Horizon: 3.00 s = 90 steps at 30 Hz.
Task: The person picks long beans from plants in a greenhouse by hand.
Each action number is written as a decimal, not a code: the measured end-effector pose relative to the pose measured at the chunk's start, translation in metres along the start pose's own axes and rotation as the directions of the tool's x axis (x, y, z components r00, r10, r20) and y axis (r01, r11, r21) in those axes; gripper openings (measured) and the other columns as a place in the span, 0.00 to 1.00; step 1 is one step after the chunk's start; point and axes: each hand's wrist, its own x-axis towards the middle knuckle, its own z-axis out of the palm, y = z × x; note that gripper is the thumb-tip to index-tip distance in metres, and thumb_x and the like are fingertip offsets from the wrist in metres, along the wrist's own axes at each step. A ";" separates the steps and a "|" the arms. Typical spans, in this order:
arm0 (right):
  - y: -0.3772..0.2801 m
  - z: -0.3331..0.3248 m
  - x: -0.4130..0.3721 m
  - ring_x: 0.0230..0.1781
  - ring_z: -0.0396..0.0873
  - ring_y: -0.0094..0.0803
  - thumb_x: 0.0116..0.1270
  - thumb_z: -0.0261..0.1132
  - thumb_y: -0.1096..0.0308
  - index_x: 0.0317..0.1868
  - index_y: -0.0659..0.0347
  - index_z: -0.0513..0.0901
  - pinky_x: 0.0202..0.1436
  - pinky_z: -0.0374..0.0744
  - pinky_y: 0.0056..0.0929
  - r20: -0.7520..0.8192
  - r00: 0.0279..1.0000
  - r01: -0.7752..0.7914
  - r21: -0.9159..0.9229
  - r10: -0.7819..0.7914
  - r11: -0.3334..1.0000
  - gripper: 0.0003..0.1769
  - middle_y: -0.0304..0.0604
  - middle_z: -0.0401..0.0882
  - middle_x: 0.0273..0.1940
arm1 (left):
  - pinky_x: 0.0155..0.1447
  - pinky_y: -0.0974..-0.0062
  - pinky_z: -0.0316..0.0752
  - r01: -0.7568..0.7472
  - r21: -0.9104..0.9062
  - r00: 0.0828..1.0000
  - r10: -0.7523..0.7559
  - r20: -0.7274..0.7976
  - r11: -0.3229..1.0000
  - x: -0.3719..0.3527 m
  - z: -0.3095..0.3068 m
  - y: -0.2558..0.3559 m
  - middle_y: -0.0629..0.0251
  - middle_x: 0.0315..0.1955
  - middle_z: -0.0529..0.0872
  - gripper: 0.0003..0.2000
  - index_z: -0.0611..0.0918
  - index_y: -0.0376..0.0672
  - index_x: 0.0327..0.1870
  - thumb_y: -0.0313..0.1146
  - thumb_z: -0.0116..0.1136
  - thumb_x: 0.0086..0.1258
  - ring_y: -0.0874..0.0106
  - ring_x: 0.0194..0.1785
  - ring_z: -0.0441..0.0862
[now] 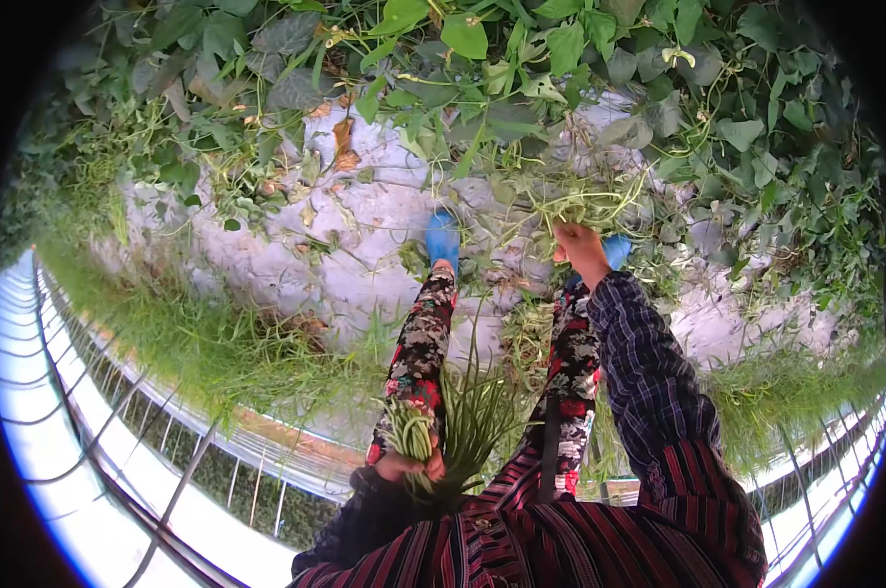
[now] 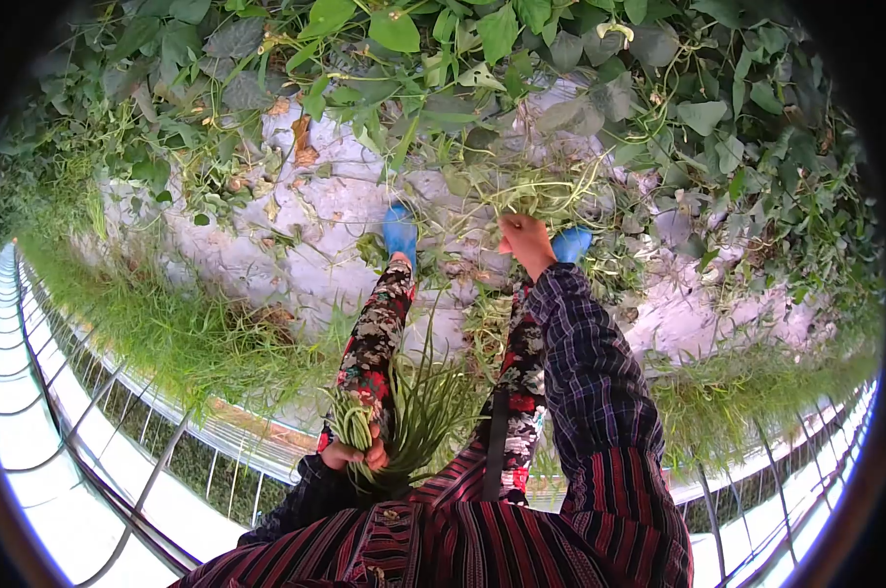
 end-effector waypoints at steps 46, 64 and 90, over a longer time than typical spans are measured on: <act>-0.056 -0.195 -0.376 0.36 0.79 0.45 0.59 0.55 0.63 0.50 0.61 0.75 0.40 0.76 0.38 -0.117 0.786 0.474 -0.517 -0.607 0.713 0.19 0.54 0.79 0.35 | 0.40 0.72 0.73 -0.362 0.766 0.909 0.384 0.163 0.531 0.009 0.335 -0.083 0.59 0.29 0.80 0.13 0.76 0.35 0.41 0.24 0.61 0.53 0.69 0.33 0.78; -0.062 -0.226 -0.402 0.31 0.79 0.27 0.66 0.55 0.69 0.50 0.67 0.73 0.31 0.74 0.20 -0.221 0.930 0.320 0.090 -0.294 0.943 0.15 0.44 0.79 0.35 | 0.42 0.66 0.75 -0.534 0.544 0.845 0.415 0.336 0.647 0.013 0.371 -0.077 0.58 0.32 0.79 0.19 0.70 0.39 0.48 0.20 0.59 0.54 0.65 0.36 0.78; -0.628 -0.203 -0.293 0.38 0.74 0.24 0.68 0.52 0.67 0.51 0.66 0.71 0.45 0.72 0.22 0.044 0.278 0.961 -0.016 -0.960 0.277 0.14 0.40 0.76 0.39 | 0.39 0.67 0.76 -0.772 0.092 0.633 0.774 0.016 0.629 0.062 0.371 -0.179 0.57 0.30 0.79 0.14 0.71 0.40 0.39 0.22 0.59 0.51 0.65 0.36 0.78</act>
